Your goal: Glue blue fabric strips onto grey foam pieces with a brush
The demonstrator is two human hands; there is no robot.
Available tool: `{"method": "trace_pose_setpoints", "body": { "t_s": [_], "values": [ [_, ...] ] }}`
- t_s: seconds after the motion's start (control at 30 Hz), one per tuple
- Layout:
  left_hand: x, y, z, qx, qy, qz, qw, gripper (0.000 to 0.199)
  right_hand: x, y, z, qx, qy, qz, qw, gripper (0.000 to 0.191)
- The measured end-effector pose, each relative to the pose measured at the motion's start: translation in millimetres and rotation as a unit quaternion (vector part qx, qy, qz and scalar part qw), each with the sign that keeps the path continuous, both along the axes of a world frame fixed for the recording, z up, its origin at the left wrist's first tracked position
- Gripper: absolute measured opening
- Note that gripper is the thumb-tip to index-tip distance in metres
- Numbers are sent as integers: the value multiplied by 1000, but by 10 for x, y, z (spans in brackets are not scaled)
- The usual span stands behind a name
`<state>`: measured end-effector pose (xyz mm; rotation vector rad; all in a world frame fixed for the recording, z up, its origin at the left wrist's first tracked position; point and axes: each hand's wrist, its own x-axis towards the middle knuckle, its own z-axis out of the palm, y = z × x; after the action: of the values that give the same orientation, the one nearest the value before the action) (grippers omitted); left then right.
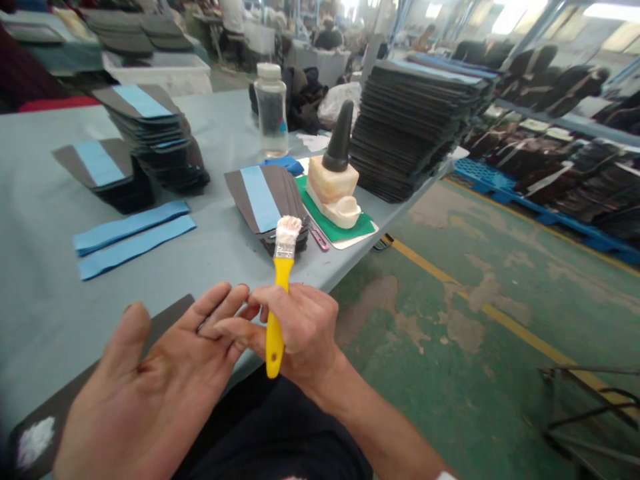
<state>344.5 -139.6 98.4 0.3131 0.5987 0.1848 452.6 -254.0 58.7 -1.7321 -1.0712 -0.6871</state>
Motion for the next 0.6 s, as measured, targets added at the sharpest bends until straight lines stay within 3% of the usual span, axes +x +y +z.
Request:
{"method": "trace_pose_setpoints", "body": {
  "t_s": [0.27,0.43,0.53,0.6],
  "values": [
    [23,-139,-24,126,-24,-6,992,66,-8,-4,-81,-13,-5,-57,998,27],
    [89,-139,-22,79,2,-14,997,62,39,-65,-93,-11,-33,-53,998,18],
    [122,-78,-4,49,30,4,998,62,171,-298,-167,-8,-32,-82,996,15],
    [122,-26,3,57,24,18,998,62,285,-548,-257,-51,-1,-143,988,12]
  ]
}}
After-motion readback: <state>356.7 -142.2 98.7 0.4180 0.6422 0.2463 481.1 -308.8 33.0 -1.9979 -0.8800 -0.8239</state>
